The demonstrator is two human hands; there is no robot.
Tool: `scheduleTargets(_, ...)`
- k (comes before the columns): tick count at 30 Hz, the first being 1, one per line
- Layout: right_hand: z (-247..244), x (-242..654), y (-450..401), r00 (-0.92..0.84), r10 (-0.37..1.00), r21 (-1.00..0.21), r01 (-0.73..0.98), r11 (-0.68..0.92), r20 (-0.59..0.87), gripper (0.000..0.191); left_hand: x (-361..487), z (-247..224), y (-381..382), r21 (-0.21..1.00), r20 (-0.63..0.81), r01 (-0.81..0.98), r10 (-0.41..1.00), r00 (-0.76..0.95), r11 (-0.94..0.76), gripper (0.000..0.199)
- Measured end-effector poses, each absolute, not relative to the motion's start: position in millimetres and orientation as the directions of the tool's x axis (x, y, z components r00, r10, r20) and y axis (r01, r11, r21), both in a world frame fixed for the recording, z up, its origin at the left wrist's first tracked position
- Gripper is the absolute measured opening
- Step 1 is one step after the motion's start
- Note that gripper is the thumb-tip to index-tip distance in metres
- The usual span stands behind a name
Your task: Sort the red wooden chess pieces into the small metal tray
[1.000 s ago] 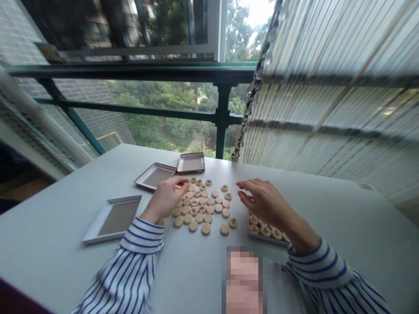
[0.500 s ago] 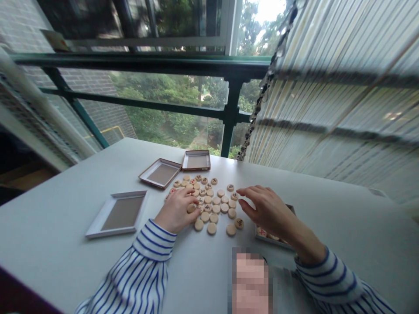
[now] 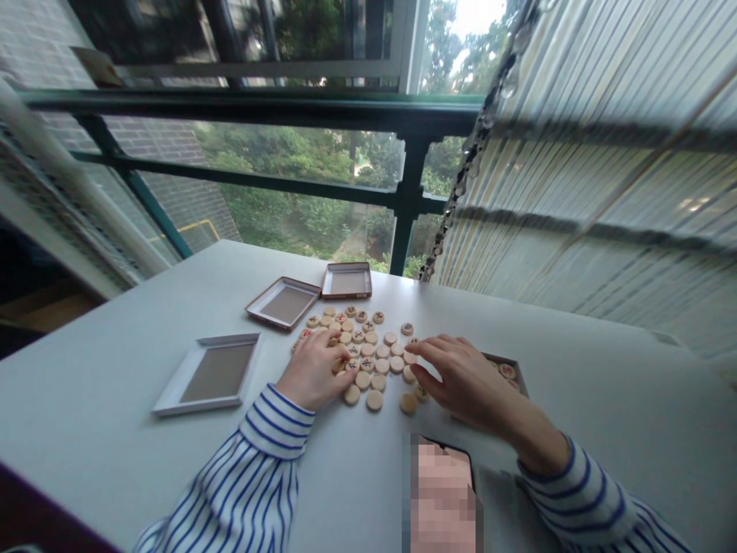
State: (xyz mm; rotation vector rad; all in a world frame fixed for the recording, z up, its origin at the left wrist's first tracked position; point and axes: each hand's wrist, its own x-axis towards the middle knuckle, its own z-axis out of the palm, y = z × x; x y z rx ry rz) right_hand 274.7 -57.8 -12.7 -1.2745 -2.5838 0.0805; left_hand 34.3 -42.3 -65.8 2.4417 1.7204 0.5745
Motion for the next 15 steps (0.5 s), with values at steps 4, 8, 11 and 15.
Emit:
scheduleTargets(4, -12.8, 275.1, -57.7, -0.581, 0.786, -0.158, 0.773, 0.614, 0.212, 0.025, 35.6, -68.0, -42.1, 0.281, 0.268, 0.889, 0.919, 0.288, -0.361, 0.022)
scheduleTargets(8, -13.0, 275.1, -58.0, -0.587, 0.779, -0.165, 0.764, 0.623, 0.221, 0.025, 36.1, -71.3, -42.3, 0.268, 0.285, 0.892, 0.914, 0.288, -0.364, 0.023)
scheduleTargets(11, -12.6, 275.4, -58.4, -0.585, 0.78, -0.161, 0.767, 0.621, 0.222, 0.025, 36.9, -71.9, -42.9, 0.271, 0.293, 0.893, 0.914, 0.28, -0.36, 0.023)
scheduleTargets(15, -11.9, 275.6, -58.5, -0.583, 0.786, -0.161, 0.772, 0.615, 0.207, 0.026, 37.8, -71.2, -43.4, 0.286, 0.293, 0.888, 0.916, 0.275, -0.359, 0.022)
